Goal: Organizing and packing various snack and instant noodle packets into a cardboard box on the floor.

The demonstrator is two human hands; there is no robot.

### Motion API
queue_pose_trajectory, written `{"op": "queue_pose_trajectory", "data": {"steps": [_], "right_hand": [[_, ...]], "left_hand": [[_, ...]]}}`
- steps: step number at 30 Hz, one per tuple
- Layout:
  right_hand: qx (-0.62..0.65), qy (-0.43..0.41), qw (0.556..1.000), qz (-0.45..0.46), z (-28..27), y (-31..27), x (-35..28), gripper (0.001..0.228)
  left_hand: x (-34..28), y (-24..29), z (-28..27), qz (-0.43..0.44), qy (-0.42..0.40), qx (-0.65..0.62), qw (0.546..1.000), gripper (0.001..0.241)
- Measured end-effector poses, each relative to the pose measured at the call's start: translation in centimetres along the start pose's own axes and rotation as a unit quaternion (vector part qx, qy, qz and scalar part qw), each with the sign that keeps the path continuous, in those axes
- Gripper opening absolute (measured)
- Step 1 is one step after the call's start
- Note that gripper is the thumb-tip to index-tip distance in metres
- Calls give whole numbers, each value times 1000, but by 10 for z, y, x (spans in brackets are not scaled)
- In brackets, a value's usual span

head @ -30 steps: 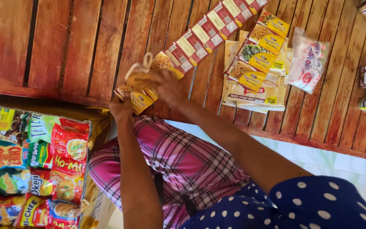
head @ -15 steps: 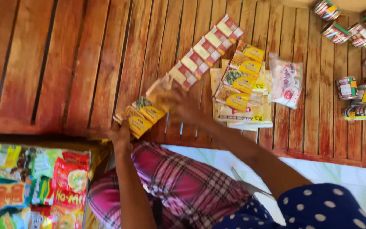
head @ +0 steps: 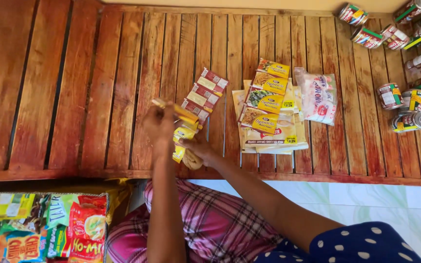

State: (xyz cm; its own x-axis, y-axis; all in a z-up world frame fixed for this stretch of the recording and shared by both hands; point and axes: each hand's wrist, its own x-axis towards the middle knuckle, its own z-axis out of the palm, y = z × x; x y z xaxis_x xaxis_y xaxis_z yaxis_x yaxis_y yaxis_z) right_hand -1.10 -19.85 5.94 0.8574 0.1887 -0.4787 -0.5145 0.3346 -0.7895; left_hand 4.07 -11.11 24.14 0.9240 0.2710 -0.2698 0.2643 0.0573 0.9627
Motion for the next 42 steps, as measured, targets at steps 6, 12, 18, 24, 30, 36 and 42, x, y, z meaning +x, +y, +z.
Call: {"op": "queue_pose_trajectory", "data": {"steps": [6, 12, 18, 24, 30, 36, 42], "right_hand": [[70, -55, 986, 139, -67, 108, 74, 50], [187, -114, 960, 173, -40, 9, 32, 56], [-26, -69, 976, 204, -34, -25, -8, 75], [-442, -31, 894, 62, -87, -134, -44, 64], [-486, 186, 824, -224, -59, -151, -18, 33], [-708, 25, 591, -385, -11, -79, 15, 46], [-721, 226, 578, -307, -118, -88, 143, 30]], "left_hand": [[28, -64, 24, 21, -32, 26, 999, 35], [24, -138, -32, 53, 129, 188, 972, 49], [13, -245, -80, 7, 169, 72, 983, 57], [5, -233, -59, 182, 198, 302, 915, 84], [-4, -183, -50, 13, 177, 297, 938, 59], [0, -195, -53, 60, 174, 339, 923, 57], [-5, -184, -53, -63, 161, 344, 923, 52]]}}
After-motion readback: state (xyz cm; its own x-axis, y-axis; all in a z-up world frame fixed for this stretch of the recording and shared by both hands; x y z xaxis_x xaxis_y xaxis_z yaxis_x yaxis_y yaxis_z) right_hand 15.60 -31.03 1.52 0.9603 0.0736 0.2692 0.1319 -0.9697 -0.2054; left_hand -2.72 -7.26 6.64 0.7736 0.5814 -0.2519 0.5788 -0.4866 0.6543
